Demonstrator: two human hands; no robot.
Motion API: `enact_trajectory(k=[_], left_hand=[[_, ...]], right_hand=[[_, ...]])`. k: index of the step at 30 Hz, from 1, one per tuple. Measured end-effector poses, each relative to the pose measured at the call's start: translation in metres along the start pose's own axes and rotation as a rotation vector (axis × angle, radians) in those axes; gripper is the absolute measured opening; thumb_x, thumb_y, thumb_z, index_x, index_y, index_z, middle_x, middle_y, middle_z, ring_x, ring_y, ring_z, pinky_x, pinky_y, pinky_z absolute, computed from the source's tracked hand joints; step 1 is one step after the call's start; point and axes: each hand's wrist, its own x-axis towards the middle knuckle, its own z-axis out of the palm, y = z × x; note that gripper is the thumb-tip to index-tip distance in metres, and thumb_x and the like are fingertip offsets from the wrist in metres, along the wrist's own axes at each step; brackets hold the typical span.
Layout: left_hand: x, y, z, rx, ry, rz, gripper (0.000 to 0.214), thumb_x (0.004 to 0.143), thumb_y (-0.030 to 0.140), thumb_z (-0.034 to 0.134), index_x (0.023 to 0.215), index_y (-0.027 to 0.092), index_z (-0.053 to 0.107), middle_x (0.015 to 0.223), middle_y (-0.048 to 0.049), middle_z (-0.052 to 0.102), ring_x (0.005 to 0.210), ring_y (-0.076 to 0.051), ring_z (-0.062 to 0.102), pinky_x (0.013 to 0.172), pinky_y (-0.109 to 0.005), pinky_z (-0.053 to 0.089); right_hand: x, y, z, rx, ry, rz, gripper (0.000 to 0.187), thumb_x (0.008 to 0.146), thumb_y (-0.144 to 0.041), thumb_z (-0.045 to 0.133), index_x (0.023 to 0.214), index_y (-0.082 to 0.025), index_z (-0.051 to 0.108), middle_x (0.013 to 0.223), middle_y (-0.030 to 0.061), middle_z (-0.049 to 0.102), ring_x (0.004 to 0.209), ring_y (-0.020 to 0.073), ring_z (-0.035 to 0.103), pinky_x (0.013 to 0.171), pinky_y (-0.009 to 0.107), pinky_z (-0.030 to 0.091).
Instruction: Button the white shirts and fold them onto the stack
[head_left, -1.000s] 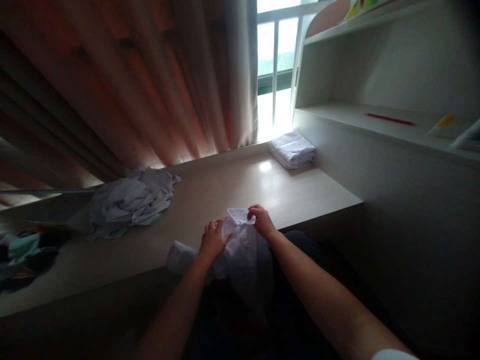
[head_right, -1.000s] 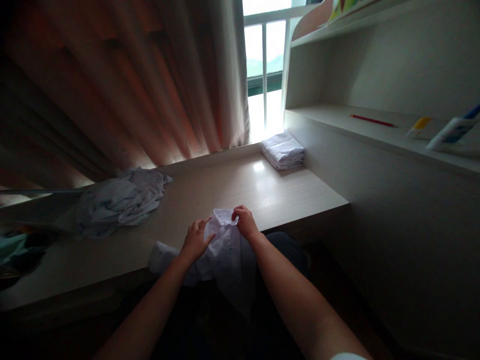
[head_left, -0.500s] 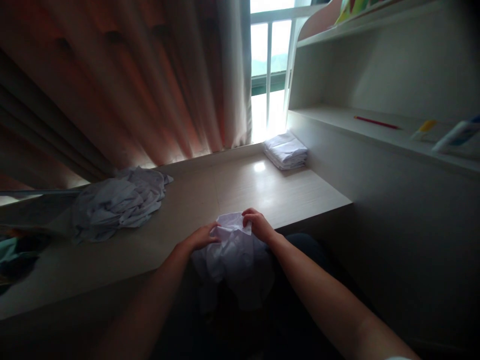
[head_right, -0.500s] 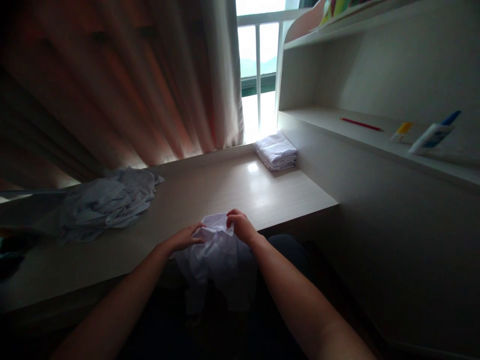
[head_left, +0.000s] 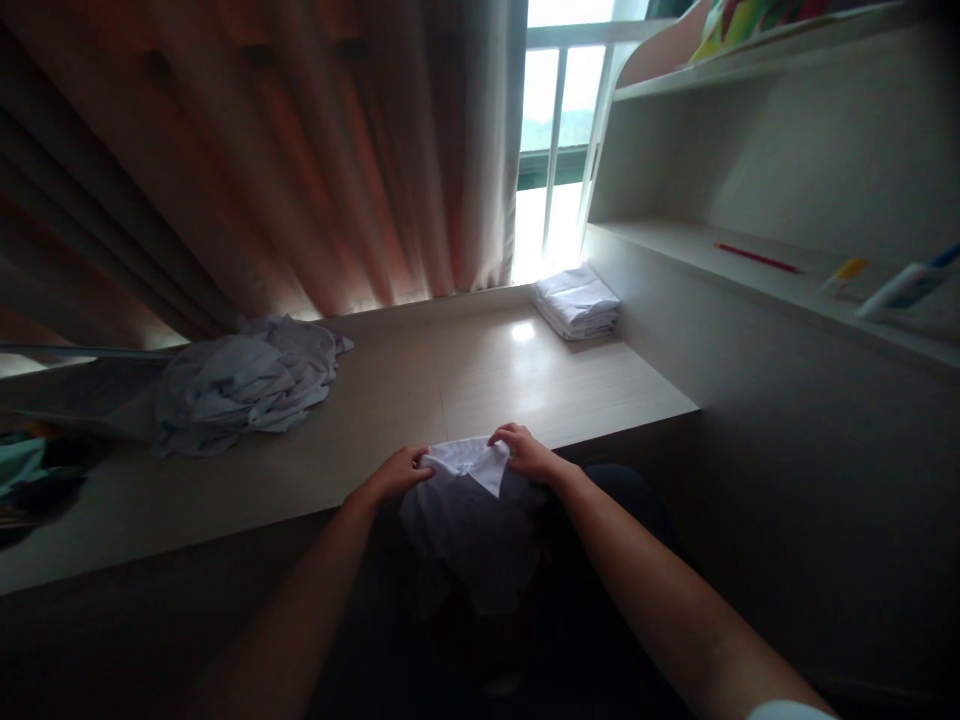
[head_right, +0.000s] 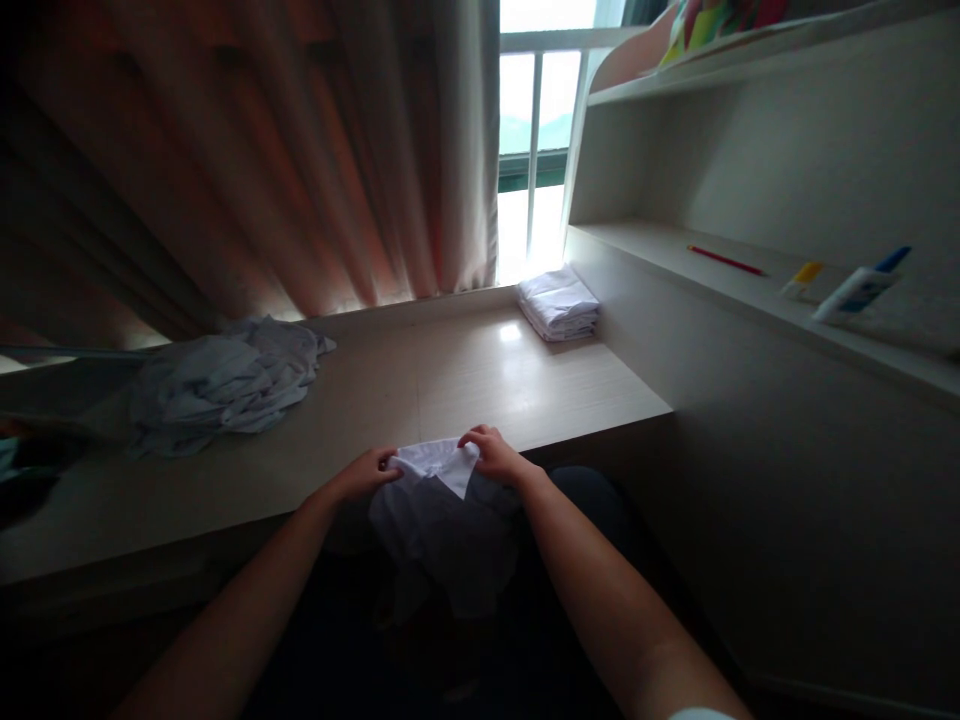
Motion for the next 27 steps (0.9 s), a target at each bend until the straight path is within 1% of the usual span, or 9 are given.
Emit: enact_trajectory(k=[3, 6, 8, 13, 16, 18, 20, 23, 27], left_hand=[[-0.008, -0.003, 0.007, -0.008, 0.045, 0.006, 0.024, 0.073, 0.032, 0.058, 0.088, 0.015, 0.066, 0.08, -0.002, 0.065, 0.072, -0.017, 0.058, 0.065, -0.025, 0.041], [-0.015, -0.003, 0.01, 0.003, 0.104, 0.002, 0.025, 0.072, 0.03, 0.059, 0.089, 0.015, 0.066, 0.081, -0.0026, 0.065, 0.075, -0.018, 0.058, 0.067, -0.026, 0.041], [-0.02, -0.001, 0.01, 0.009, 0.141, 0.001, 0.026, 0.073, 0.03, 0.058, 0.092, 0.014, 0.066, 0.085, -0.0039, 0.067, 0.078, -0.019, 0.058, 0.07, -0.027, 0.042], [-0.034, 0.015, 0.002, 0.071, 0.192, 0.036, 0.026, 0.078, 0.033, 0.058, 0.095, 0.016, 0.066, 0.086, -0.0047, 0.067, 0.081, -0.021, 0.06, 0.075, -0.029, 0.043], [-0.044, 0.03, -0.007, 0.07, 0.189, 0.075, 0.026, 0.081, 0.036, 0.058, 0.096, 0.016, 0.065, 0.091, -0.0052, 0.068, 0.085, -0.022, 0.061, 0.078, -0.03, 0.044], [-0.051, 0.04, -0.012, 0.052, 0.172, 0.094, 0.025, 0.082, 0.038, 0.057, 0.094, 0.017, 0.064, 0.091, -0.0046, 0.068, 0.086, -0.021, 0.061, 0.077, -0.029, 0.044], [-0.059, 0.049, -0.018, 0.049, 0.158, 0.114, 0.025, 0.083, 0.039, 0.057, 0.093, 0.017, 0.063, 0.089, -0.0034, 0.066, 0.083, -0.02, 0.059, 0.075, -0.028, 0.043], [-0.072, 0.059, -0.026, 0.056, 0.141, 0.11, 0.025, 0.084, 0.041, 0.057, 0.094, 0.019, 0.061, 0.087, -0.0014, 0.065, 0.08, -0.019, 0.058, 0.073, -0.027, 0.042], [-0.082, 0.061, -0.03, 0.054, 0.14, 0.108, 0.025, 0.088, 0.044, 0.053, 0.093, 0.02, 0.058, 0.085, 0.0002, 0.063, 0.079, -0.018, 0.058, 0.074, -0.027, 0.042]], right_hand=[[-0.004, -0.007, -0.005, -0.009, -0.113, 0.037, 0.048, 0.071, -0.007, 0.064, 0.115, -0.025, 0.068, 0.116, 0.0067, 0.054, 0.111, 0.0234, 0.049, 0.102, 0.039, 0.04], [-0.005, -0.013, 0.0, -0.102, -0.093, 0.104, 0.026, 0.082, -0.029, 0.069, 0.108, -0.027, 0.071, 0.107, 0.0067, 0.055, 0.105, 0.024, 0.049, 0.098, 0.04, 0.04], [-0.008, -0.016, 0.007, -0.205, -0.084, 0.091, 0.024, 0.08, -0.04, 0.074, 0.099, -0.026, 0.074, 0.105, 0.0075, 0.056, 0.103, 0.0255, 0.049, 0.094, 0.04, 0.039], [-0.021, -0.026, 0.016, -0.301, -0.111, -0.026, 0.013, 0.083, -0.031, 0.072, 0.093, -0.023, 0.073, 0.098, 0.0079, 0.06, 0.096, 0.023, 0.053, 0.087, 0.035, 0.042], [-0.027, -0.03, 0.018, -0.206, -0.093, -0.062, 0.033, 0.082, -0.031, 0.073, 0.115, -0.026, 0.069, 0.107, 0.0078, 0.06, 0.1, 0.0224, 0.055, 0.092, 0.034, 0.043], [-0.028, -0.031, 0.022, -0.159, -0.101, -0.064, 0.045, 0.076, -0.034, 0.079, 0.119, -0.028, 0.068, 0.113, 0.0082, 0.058, 0.104, 0.0239, 0.055, 0.095, 0.035, 0.043], [-0.028, -0.031, 0.028, -0.092, -0.105, -0.039, 0.037, 0.071, -0.031, 0.082, 0.107, -0.024, 0.073, 0.112, 0.0084, 0.059, 0.103, 0.0248, 0.056, 0.094, 0.036, 0.044], [-0.028, -0.031, 0.035, 0.046, -0.094, 0.011, 0.016, 0.076, -0.031, 0.076, 0.086, -0.018, 0.073, 0.1, 0.0068, 0.062, 0.09, 0.0213, 0.059, 0.086, 0.034, 0.046], [-0.027, -0.039, 0.026, 0.291, -0.09, 0.076, 0.025, 0.084, -0.041, 0.066, 0.078, -0.016, 0.065, 0.079, 0.0007, 0.061, 0.074, 0.0152, 0.057, 0.069, 0.026, 0.045]])
